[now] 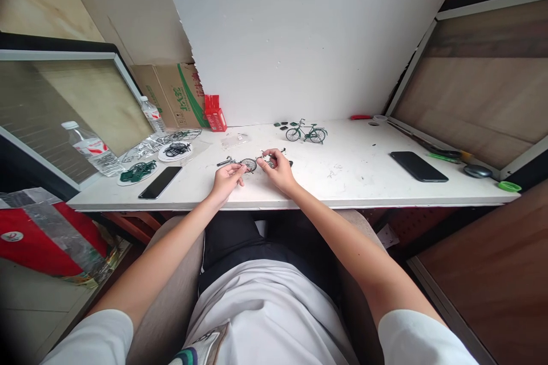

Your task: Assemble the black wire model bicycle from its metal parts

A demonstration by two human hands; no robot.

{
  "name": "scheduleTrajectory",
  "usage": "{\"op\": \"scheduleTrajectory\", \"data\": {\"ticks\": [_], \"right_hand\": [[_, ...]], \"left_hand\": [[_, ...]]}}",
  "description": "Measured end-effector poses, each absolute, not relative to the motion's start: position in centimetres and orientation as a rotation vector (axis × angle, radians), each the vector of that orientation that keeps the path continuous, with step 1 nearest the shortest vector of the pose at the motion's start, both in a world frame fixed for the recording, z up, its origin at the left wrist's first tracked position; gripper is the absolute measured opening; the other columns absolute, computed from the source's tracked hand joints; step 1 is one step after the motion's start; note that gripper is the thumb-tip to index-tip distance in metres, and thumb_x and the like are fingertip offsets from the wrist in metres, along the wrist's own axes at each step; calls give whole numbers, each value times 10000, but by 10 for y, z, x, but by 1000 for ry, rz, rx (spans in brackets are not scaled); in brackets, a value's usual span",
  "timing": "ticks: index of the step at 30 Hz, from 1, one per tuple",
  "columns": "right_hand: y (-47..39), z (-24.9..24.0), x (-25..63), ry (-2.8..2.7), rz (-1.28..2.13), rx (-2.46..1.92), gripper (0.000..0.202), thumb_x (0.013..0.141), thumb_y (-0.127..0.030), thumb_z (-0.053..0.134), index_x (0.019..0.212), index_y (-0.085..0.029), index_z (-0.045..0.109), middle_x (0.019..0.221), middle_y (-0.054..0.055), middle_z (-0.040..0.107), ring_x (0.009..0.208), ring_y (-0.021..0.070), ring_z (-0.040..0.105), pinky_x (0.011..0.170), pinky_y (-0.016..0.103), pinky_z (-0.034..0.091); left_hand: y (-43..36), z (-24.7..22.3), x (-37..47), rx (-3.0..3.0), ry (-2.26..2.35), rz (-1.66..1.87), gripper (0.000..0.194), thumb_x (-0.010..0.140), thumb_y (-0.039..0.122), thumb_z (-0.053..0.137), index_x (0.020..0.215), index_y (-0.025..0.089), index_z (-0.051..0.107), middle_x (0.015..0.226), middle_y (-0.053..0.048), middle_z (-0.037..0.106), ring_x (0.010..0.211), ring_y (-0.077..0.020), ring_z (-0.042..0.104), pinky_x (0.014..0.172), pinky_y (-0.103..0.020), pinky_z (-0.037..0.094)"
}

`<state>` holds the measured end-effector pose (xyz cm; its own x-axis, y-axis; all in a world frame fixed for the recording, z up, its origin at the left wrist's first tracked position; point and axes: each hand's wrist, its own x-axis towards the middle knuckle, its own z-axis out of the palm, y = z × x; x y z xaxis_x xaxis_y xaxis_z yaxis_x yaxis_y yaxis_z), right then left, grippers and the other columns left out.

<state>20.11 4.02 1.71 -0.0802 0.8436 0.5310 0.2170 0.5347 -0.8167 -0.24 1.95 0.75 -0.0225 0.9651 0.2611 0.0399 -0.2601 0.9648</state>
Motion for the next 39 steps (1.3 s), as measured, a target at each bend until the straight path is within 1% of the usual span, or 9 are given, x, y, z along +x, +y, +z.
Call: {"op": "scheduleTrajectory", "data": {"ticks": [7,13,15,19,21,25,29,33,39], "right_hand": [[40,17,199,-1810,633,-857,380,849,-581,785,927,-210,797,865,67,712,679,174,510,646,342,401],[40,15,200,-1811,645,-857,320,877,-534,758,867,-215,781,865,74,737,768,218,619,691,361,468],[40,14,201,-1798,643,-868,302,893,-515,748,882,-215,781,893,82,753,825,238,653,723,369,486],[41,13,202,-1651,595,-916,288,904,-490,732,904,-206,780,956,109,770,870,259,683,740,377,515],[42,12,202,-1620,537,-947,268,909,-459,723,922,-199,787,966,113,773,845,249,680,731,371,514],[45,11,202,-1655,469,-972,235,923,-413,697,923,-198,794,951,100,778,801,226,671,703,351,497],[47,10,203,-1690,468,-955,239,923,-421,695,903,-201,785,950,103,779,842,243,690,706,350,506],[47,9,202,-1692,466,-963,254,920,-434,708,891,-192,778,951,106,780,837,246,692,691,343,488],[45,11,202,-1748,396,-967,251,948,-429,693,916,-196,780,918,86,753,794,225,638,705,342,461]], "left_hand": [[19,9,-2,1354,1090,1437,454,811,541,821,957,139,671,1038,-121,780,478,-63,577,536,-251,454],[18,6,2,1360,1054,1429,434,776,504,852,930,125,707,1088,-135,764,469,-59,574,501,-254,441],[17,11,0,1383,1042,1408,446,773,478,859,1004,122,723,1140,-149,758,478,-51,553,490,-255,435],[20,34,-24,1421,1114,1352,725,689,399,926,1305,160,627,1111,-113,757,606,-90,600,558,-247,454],[25,45,-45,1475,1190,1429,717,679,416,924,1275,159,621,1038,-84,758,746,-142,672,714,-285,516],[40,52,-88,1622,1579,1429,668,680,513,897,1187,168,632,916,-52,749,890,-218,703,903,-352,504],[50,46,-108,1671,1854,1111,635,659,648,857,1036,162,697,1038,-123,757,961,-280,719,873,-350,505],[52,36,-104,1691,1815,872,679,639,743,822,984,161,766,1087,-143,777,993,-310,730,861,-344,504],[55,11,-87,1739,1765,1013,585,622,641,881,948,163,795,995,-127,795,953,-287,737,842,-322,518]]}}
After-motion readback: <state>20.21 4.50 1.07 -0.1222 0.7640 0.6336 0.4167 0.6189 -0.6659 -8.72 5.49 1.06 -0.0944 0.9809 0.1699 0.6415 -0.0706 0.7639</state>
